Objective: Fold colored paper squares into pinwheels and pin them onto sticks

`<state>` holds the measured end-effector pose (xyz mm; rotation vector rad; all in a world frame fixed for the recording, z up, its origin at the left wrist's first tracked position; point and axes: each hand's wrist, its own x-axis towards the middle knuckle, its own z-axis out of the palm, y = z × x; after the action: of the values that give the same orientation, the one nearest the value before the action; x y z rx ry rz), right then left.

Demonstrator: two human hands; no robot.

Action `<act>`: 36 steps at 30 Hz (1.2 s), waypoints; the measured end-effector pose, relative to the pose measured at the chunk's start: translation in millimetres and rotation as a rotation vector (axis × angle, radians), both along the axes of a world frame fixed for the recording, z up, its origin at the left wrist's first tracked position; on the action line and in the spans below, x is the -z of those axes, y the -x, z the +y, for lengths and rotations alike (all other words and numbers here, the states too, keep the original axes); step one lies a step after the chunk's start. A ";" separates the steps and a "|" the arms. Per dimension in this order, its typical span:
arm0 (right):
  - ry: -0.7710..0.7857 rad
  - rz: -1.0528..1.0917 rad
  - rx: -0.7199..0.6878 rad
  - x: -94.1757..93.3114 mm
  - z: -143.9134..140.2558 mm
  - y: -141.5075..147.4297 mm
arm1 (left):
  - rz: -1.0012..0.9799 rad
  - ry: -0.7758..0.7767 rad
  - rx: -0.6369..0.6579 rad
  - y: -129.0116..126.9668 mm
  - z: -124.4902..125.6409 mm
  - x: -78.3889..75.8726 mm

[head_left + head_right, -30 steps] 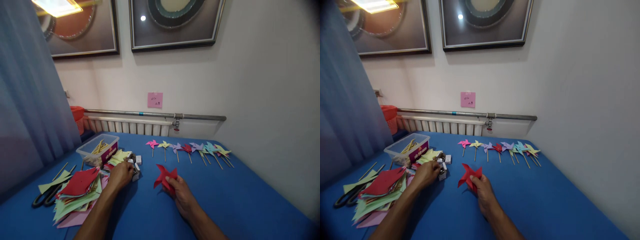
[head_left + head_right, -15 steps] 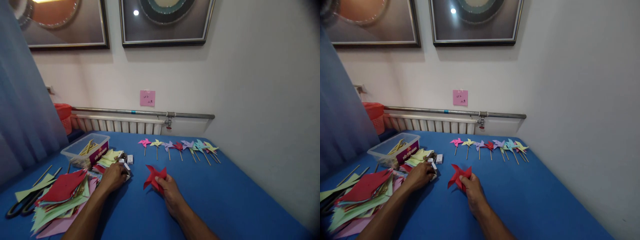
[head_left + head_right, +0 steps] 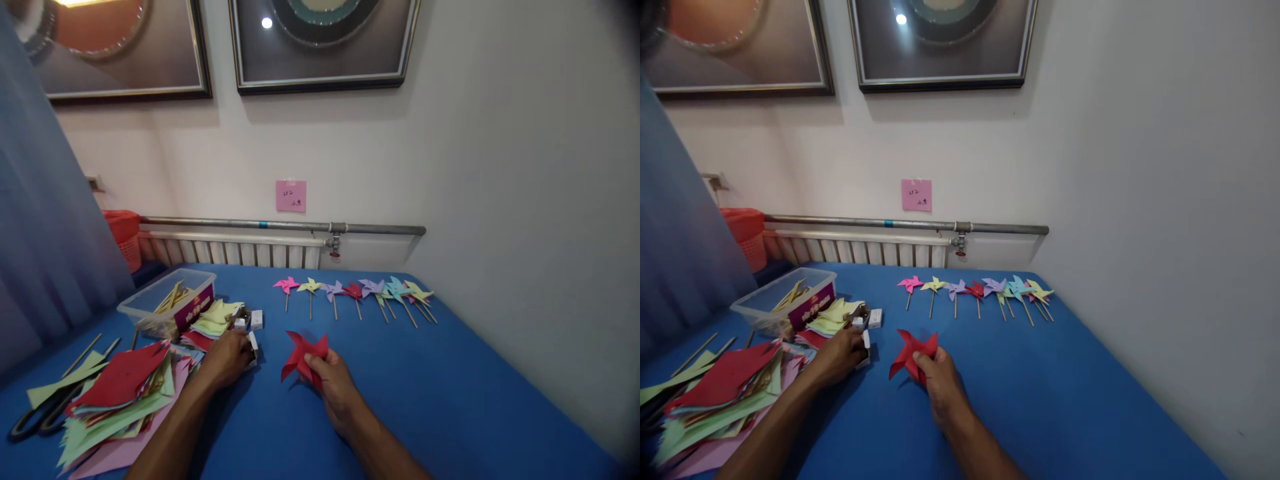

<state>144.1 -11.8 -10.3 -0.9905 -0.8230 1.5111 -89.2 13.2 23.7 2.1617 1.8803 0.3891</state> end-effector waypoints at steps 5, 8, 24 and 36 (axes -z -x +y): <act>0.000 0.001 -0.005 -1.7 -1.4 -1.7 | 0.027 -0.041 0.031 1.5 3.0 4.4; 0.002 0.009 0.005 -4.7 -2.3 -3.0 | 0.026 -0.098 0.030 2.7 4.2 7.4; -0.004 0.006 0.018 -3.3 -1.8 -1.8 | 0.074 -0.164 -0.149 2.4 -5.9 -4.2; 0.024 0.007 0.024 -10.6 -7.6 -1.2 | 0.117 -0.106 -0.184 -0.2 -6.7 -7.4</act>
<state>145.3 -19.3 0.3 -1.0085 -0.7867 1.5059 -89.1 6.5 31.0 2.1256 2.1791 0.4145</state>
